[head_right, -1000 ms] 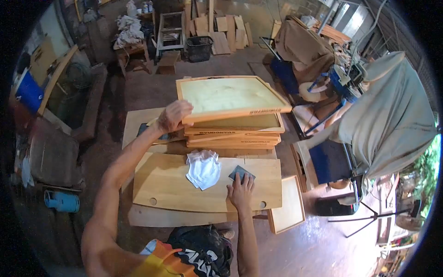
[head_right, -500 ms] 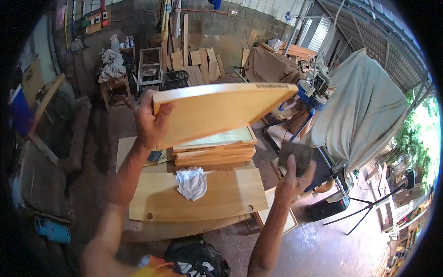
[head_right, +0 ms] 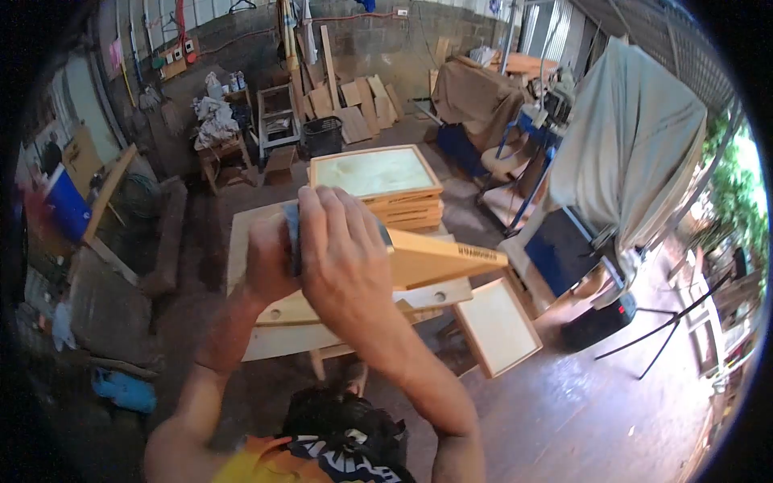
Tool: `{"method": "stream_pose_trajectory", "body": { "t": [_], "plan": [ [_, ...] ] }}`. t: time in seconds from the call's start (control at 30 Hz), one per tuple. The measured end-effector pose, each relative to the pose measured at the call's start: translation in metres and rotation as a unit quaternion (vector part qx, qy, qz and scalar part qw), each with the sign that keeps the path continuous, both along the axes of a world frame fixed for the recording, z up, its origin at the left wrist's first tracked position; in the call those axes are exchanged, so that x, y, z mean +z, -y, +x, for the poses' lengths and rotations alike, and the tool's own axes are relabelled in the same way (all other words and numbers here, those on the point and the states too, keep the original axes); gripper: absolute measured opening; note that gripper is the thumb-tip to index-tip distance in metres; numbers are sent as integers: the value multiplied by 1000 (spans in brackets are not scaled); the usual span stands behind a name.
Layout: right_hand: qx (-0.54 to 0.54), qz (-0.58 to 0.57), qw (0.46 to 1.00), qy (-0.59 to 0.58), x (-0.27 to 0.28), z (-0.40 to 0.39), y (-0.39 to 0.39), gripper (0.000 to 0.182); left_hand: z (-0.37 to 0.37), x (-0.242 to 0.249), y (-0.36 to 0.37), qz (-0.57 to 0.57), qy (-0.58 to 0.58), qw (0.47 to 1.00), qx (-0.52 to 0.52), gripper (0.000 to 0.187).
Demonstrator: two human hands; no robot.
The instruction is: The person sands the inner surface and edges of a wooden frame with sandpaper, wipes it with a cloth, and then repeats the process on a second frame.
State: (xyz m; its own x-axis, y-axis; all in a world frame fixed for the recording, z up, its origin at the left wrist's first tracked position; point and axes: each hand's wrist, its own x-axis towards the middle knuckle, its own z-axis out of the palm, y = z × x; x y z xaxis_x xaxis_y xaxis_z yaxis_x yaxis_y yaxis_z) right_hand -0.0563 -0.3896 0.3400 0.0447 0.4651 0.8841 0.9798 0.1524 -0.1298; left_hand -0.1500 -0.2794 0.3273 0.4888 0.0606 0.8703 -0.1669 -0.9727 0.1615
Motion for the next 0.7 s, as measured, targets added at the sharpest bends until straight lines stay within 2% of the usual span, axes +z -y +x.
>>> {"method": "stream_pose_trajectory", "body": {
  "t": [0.07,0.13,0.17,0.2,0.23,0.27,0.33,0.4,0.47,0.57,0.63,0.67,0.7],
  "plan": [
    [50,6,999,19,-13,17,8,43,-22,15,15,5,-47,994,100,18],
    [41,-75,996,-22,-42,43,25,46,-40,14,17,6,-32,995,97,24],
    [20,-96,994,-50,-59,52,29,49,-52,15,12,-25,-40,993,106,33],
    [1,-114,991,-74,-74,58,28,51,-62,20,9,-60,-58,990,111,32],
    [-6,-85,994,-66,-79,46,20,54,-64,24,12,-60,-62,989,119,31],
    [40,-26,997,-64,-77,30,7,54,-65,26,14,-57,-68,988,126,30],
    [197,38,979,-49,-29,-14,-4,54,-65,19,3,17,-48,996,76,26],
    [180,62,980,-56,-21,-37,-14,57,-67,13,-1,-5,-47,996,80,24],
    [156,74,983,-60,-34,-31,-26,59,-74,19,0,-111,-73,981,143,21],
    [97,72,985,-126,-116,29,-42,50,-99,14,-18,-60,-86,975,197,24],
    [-42,31,982,-180,-199,69,-51,49,-115,11,-30,-66,-101,974,192,26],
    [-65,-4,978,-198,-236,82,-56,49,-121,10,-38,-67,-110,973,191,27],
    [-58,-15,972,-228,-248,79,-63,50,-125,10,-49,-73,-115,972,191,31]
  ]
}}
